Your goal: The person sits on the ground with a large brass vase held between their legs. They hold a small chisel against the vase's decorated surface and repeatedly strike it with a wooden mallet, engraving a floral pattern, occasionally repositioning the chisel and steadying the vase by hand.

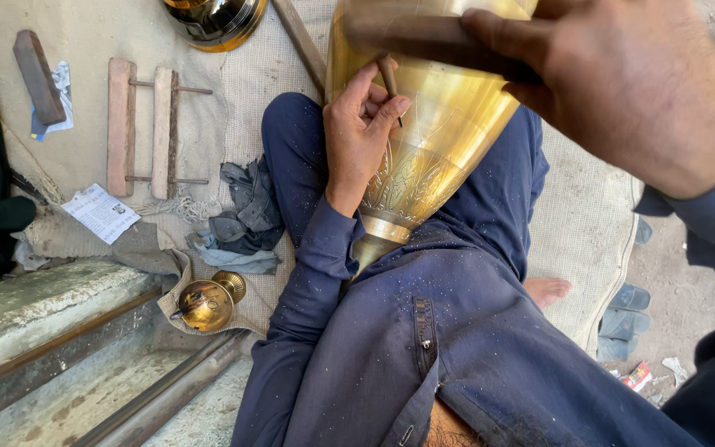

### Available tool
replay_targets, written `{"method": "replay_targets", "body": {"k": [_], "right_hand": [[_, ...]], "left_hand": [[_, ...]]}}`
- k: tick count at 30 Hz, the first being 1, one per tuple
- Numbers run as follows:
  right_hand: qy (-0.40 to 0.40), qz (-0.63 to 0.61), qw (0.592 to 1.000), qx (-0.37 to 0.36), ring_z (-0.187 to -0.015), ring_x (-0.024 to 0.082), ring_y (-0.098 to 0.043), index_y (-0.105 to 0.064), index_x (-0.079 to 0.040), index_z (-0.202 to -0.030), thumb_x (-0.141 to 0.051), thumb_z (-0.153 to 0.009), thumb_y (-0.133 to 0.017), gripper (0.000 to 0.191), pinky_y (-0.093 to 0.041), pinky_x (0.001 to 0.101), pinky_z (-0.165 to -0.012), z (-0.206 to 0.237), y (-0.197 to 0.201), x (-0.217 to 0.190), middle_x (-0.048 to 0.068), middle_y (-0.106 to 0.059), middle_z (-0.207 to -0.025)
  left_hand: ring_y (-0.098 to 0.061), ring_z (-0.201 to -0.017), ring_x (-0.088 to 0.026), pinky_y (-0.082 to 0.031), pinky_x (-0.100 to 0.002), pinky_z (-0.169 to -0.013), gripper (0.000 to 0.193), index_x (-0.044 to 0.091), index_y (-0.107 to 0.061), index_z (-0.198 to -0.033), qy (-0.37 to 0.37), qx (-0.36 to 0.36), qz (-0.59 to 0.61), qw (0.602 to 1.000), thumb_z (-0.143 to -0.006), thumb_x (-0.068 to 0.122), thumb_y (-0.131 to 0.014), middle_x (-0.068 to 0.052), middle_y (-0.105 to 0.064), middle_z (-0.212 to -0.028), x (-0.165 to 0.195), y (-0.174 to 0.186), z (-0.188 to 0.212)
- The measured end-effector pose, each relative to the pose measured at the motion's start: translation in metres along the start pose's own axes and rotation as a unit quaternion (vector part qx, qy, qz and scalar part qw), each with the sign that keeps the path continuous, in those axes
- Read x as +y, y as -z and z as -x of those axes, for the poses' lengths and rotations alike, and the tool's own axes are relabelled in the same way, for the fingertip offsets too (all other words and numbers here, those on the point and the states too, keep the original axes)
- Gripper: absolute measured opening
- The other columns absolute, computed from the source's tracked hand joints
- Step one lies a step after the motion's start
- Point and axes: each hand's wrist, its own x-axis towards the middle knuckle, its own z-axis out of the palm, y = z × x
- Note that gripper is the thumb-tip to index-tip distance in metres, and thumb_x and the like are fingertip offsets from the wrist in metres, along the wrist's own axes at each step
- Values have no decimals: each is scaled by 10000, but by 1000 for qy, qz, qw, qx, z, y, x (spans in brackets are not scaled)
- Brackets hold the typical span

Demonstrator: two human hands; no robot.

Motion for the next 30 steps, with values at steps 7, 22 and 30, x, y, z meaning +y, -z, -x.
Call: {"method": "replay_targets", "body": {"k": [7,22,30], "right_hand": [[10,72,997,25,-793,157,-663,-746,-165,-1353,-339,-1011,-799,387,-516,289,-702,1,6,-5,19,-714,-945],[-4,60,998,15,-810,188,-672,-744,-162,-1373,-366,-954,-819,472,-525,302,-677,-4,20,-12,31,-703,-941],[0,81,997,8,-693,153,-648,-697,-173,-1442,-382,-991,-786,505,-507,276,-616,-2,19,-13,21,-693,-931]], "left_hand": [[-716,-699,-67,-592,-217,-607,519,26,-583,-1385,-11,20,35,999,-923,51,-819,-39,-738,-819,-1,-1,1],[-684,-693,-62,-579,-216,-624,472,32,-619,-1376,0,9,17,1000,-942,31,-802,-29,-726,-812,5,-2,8],[-741,-752,-59,-609,-218,-648,473,68,-603,-1382,-26,18,-4,999,-953,84,-799,-21,-759,-851,8,-2,9]]}}
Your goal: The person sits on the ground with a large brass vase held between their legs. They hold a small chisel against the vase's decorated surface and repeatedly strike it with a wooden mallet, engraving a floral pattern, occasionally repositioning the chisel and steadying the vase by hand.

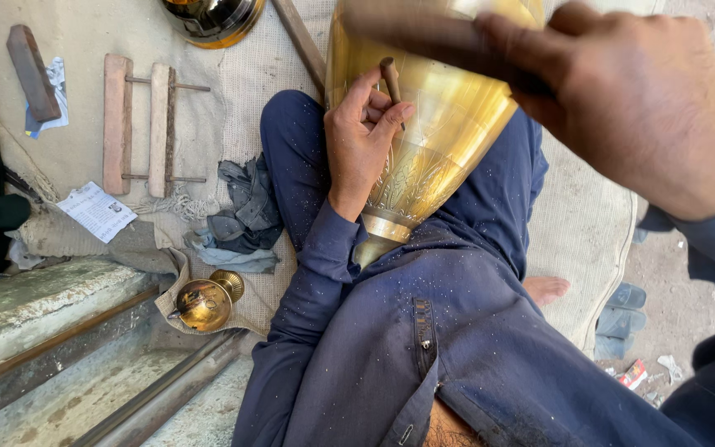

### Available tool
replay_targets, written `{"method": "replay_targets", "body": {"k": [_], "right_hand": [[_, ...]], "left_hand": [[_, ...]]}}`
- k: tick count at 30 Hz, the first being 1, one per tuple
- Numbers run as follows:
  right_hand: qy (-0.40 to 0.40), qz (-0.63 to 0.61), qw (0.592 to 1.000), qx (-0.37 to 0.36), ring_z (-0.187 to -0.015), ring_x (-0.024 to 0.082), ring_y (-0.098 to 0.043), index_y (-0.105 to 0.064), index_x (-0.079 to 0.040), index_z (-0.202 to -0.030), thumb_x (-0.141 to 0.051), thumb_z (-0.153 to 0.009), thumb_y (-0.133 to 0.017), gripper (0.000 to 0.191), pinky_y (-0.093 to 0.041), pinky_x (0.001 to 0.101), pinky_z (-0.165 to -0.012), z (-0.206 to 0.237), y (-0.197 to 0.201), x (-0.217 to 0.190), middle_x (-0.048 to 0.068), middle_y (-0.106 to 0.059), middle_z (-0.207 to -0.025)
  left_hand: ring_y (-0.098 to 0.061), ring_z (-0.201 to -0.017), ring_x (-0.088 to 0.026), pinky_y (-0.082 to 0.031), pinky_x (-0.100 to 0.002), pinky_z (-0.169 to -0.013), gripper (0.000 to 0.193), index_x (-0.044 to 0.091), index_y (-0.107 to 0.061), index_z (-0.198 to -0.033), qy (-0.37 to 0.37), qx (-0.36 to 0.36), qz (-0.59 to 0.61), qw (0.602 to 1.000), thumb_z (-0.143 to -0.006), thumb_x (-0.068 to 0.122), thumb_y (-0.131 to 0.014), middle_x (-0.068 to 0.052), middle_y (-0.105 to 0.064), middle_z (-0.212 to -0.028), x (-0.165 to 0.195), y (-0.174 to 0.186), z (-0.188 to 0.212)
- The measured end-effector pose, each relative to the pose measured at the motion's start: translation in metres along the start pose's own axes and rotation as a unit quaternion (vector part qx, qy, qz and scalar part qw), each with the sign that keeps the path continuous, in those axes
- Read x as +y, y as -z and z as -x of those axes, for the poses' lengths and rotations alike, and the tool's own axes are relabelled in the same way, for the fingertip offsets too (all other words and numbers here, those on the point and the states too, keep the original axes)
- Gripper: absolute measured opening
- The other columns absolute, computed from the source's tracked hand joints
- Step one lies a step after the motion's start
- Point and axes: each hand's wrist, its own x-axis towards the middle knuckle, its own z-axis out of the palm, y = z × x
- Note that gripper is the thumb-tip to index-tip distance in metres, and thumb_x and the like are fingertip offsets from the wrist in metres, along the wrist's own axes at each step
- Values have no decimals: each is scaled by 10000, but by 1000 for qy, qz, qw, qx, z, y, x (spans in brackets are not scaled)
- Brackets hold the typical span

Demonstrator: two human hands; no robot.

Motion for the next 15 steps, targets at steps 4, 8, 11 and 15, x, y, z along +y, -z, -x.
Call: {"method": "replay_targets", "body": {"k": [4,8,11,15], "right_hand": [[-12,3,1000,-25,-698,145,-646,-685,-194,-1461,-406,-976,-780,538,-509,274,-592,4,-4,0,2,-688,-897],[-17,14,994,-103,-603,161,-630,-668,-227,-1491,-440,-983,-774,561,-508,287,-533,5,-1,-1,40,-688,-907],[-27,-2,998,-56,-623,154,-652,-683,-210,-1469,-407,-924,-771,586,-518,281,-535,3,2,-2,11,-692,-884],[-24,-9,996,-87,-621,160,-643,-671,-217,-1486,-409,-974,-768,556,-513,286,-538,4,4,-3,26,-670,-870]], "left_hand": [[-729,-735,-67,-609,-223,-648,484,78,-605,-1399,18,-9,6,1000,-954,90,-795,-30,-761,-843,1,0,1],[-722,-730,-77,-600,-231,-644,445,76,-634,-1386,9,-14,-11,1000,-967,81,-784,-38,-760,-854,2,1,4],[-722,-731,-72,-602,-229,-640,460,76,-625,-1379,16,-8,-3,1000,-950,85,-792,-35,-755,-841,2,0,4],[-722,-736,-70,-604,-228,-652,475,65,-614,-1375,21,3,4,1000,-939,73,-801,-36,-756,-832,1,-2,3]]}}
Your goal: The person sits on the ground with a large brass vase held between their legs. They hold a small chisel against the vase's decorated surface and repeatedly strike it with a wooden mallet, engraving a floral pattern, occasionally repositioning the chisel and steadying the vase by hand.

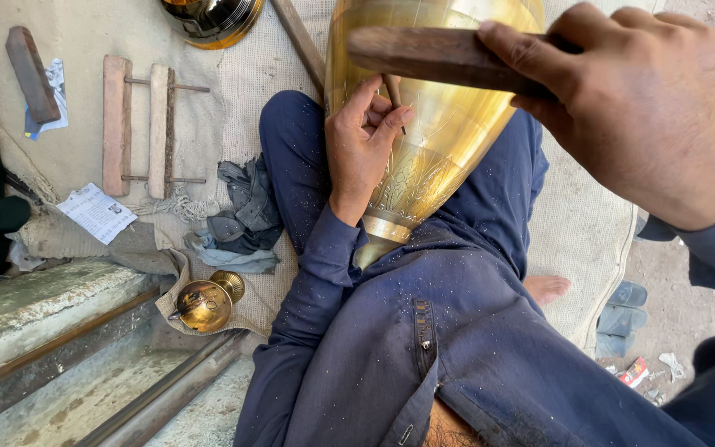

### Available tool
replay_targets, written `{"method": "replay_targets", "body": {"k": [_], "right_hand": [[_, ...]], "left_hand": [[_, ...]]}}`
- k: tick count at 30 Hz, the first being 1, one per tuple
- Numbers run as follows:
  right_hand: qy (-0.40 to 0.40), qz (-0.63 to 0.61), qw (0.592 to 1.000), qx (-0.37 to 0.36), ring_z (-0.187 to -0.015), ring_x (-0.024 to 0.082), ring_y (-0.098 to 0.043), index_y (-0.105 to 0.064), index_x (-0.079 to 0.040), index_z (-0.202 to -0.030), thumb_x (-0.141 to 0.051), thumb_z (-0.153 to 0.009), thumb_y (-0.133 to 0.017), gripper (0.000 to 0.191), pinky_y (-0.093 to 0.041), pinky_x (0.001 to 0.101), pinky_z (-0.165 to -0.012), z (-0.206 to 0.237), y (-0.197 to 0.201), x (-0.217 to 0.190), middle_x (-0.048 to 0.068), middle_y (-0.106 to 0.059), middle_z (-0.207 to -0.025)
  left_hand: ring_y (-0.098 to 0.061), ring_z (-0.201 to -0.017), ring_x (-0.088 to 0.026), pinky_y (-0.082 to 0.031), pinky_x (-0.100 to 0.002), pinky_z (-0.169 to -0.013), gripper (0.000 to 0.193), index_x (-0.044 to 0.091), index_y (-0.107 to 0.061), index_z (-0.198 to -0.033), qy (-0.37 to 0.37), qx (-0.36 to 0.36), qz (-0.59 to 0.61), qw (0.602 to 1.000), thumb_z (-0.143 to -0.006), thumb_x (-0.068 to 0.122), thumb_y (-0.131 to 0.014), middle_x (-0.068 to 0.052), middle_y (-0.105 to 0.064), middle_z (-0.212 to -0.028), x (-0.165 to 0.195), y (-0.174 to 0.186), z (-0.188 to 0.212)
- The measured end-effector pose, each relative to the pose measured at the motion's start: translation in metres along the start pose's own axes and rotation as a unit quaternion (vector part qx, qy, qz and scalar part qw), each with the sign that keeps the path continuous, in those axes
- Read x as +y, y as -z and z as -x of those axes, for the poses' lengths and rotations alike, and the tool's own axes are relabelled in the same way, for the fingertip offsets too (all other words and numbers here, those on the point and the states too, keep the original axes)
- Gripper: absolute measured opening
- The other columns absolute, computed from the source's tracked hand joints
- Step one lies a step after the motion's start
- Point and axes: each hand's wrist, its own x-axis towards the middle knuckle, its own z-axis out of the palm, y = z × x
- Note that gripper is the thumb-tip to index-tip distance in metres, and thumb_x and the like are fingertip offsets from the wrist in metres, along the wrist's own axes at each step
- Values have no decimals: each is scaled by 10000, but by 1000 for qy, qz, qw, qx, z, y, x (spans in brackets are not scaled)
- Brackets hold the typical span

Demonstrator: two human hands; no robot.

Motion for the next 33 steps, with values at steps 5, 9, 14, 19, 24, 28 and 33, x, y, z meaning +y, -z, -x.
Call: {"method": "replay_targets", "body": {"k": [5,9,14,19,24,28,33], "right_hand": [[4,39,999,-22,-570,138,-615,-670,-233,-1487,-423,-964,-721,559,-491,263,-490,5,-4,0,28,-664,-848],[-6,-13,1000,17,-617,153,-626,-672,-207,-1495,-397,-959,-742,573,-508,282,-545,9,-9,1,14,-664,-854],[-6,-23,999,23,-655,139,-629,-643,-205,-1543,-403,-1053,-733,536,-504,266,-570,13,-11,0,14,-648,-871],[-20,-19,999,27,-641,146,-625,-676,-204,-1522,-395,-992,-752,569,-495,276,-548,15,-11,1,12,-659,-845],[-10,-15,1000,-7,-608,145,-617,-654,-215,-1495,-395,-1007,-775,535,-491,273,-528,20,-10,2,20,-646,-845],[-14,-10,1000,-13,-621,144,-627,-650,-229,-1497,-397,-990,-747,543,-498,274,-538,20,-8,0,11,-653,-841],[-16,-26,1000,4,-679,159,-653,-672,-236,-1507,-405,-972,-762,568,-515,296,-576,18,-1,-1,-1,-680,-877]], "left_hand": [[-733,-770,-71,-611,-234,-670,420,63,-637,-1374,-14,-13,-9,1000,-975,45,-767,-43,-764,-870,2,1,5],[-719,-758,-66,-612,-231,-658,452,59,-619,-1377,7,-4,21,1000,-954,54,-780,-43,-748,-852,2,0,5],[-725,-753,-67,-611,-225,-649,422,59,-644,-1352,7,-8,-8,1000,-956,55,-790,-40,-759,-864,2,0,6],[-715,-739,-65,-609,-230,-655,423,66,-641,-1365,-4,-4,1,1000,-965,55,-779,-40,-756,-855,4,0,8],[-734,-728,-68,-621,-229,-652,450,66,-632,-1357,-1,-3,-8,1000,-938,72,-795,-38,-757,-840,6,0,8],[-741,-736,-80,-616,-233,-640,411,64,-652,-1344,-3,-6,-36,999,-955,71,-783,-43,-768,-858,9,1,9],[-740,-748,-87,-625,-238,-660,421,58,-641,-1357,0,-6,-9,1000,-960,69,-781,-55,-763,-863,12,1,10]]}}
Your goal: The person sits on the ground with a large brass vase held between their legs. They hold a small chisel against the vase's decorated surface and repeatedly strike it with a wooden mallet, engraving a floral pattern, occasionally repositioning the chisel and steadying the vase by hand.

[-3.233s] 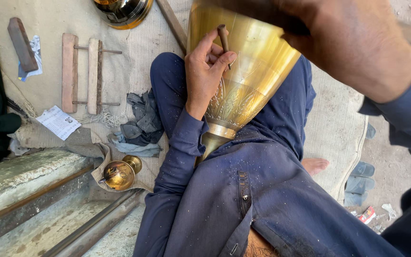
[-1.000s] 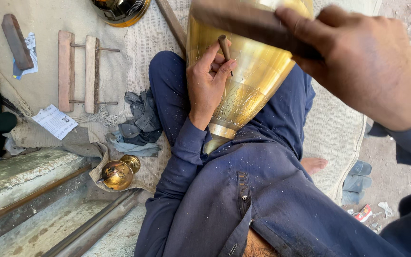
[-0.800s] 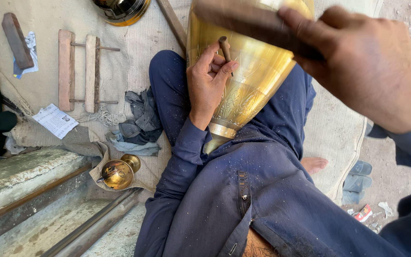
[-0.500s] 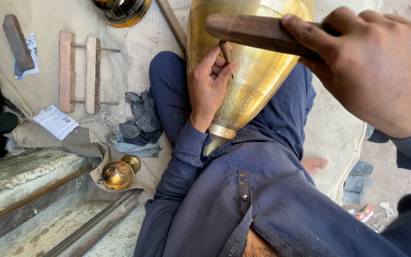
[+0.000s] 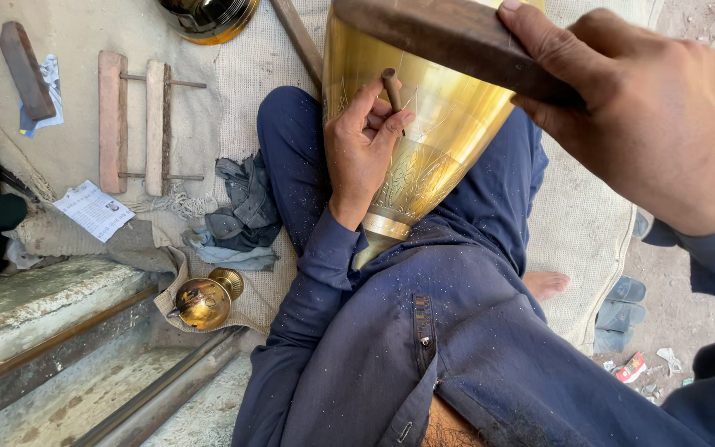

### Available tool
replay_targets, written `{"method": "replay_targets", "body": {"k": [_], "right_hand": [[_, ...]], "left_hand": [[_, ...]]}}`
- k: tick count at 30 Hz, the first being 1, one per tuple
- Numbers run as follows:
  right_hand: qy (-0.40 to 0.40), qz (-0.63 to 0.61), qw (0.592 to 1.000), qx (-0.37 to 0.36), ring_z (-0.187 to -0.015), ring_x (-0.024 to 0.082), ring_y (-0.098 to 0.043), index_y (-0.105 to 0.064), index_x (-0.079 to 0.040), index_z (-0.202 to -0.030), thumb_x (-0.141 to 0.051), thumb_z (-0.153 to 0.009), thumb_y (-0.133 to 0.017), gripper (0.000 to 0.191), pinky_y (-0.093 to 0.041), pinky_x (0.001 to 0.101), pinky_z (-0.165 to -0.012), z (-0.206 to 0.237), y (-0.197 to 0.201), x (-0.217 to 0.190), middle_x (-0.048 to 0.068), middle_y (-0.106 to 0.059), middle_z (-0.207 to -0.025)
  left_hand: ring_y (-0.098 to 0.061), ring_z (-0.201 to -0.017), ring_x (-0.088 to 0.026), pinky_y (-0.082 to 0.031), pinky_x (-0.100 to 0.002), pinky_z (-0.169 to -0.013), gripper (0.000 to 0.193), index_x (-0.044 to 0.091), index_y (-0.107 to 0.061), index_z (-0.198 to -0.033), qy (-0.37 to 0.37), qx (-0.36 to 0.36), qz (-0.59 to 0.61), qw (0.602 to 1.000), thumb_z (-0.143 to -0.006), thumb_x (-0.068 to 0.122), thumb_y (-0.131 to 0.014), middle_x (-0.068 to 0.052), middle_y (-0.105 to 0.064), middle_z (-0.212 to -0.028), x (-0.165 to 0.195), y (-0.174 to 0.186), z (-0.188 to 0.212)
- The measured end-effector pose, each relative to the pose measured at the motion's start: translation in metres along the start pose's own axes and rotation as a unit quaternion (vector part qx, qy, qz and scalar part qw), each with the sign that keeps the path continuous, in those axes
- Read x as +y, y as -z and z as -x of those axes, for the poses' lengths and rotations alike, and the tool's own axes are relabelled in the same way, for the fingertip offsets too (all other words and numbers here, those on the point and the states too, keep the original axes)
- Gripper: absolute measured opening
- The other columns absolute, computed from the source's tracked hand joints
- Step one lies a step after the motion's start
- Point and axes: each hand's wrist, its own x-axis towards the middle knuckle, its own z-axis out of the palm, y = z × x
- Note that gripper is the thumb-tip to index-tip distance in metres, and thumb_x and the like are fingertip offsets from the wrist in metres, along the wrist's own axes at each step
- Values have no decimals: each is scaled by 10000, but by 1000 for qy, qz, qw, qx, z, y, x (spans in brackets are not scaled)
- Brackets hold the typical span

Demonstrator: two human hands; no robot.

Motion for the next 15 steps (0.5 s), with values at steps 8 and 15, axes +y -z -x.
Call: {"method": "replay_targets", "body": {"k": [8,15], "right_hand": [[3,77,995,-62,-564,107,-622,-678,-305,-1475,-449,-950,-744,548,-505,239,-508,1,-1,-2,-25,-674,-795],[12,68,997,-37,-553,80,-602,-685,-280,-1463,-455,-943,-705,550,-481,222,-478,2,-3,-1,-27,-684,-814]], "left_hand": [[-748,-749,-93,-620,-240,-662,408,61,-648,-1351,-17,4,-27,999,-965,87,-779,-61,-772,-875,2,0,3],[-758,-746,-93,-626,-246,-664,428,60,-645,-1325,-11,9,-20,1000,-935,112,-813,-56,-776,-873,-1,-1,5]]}}
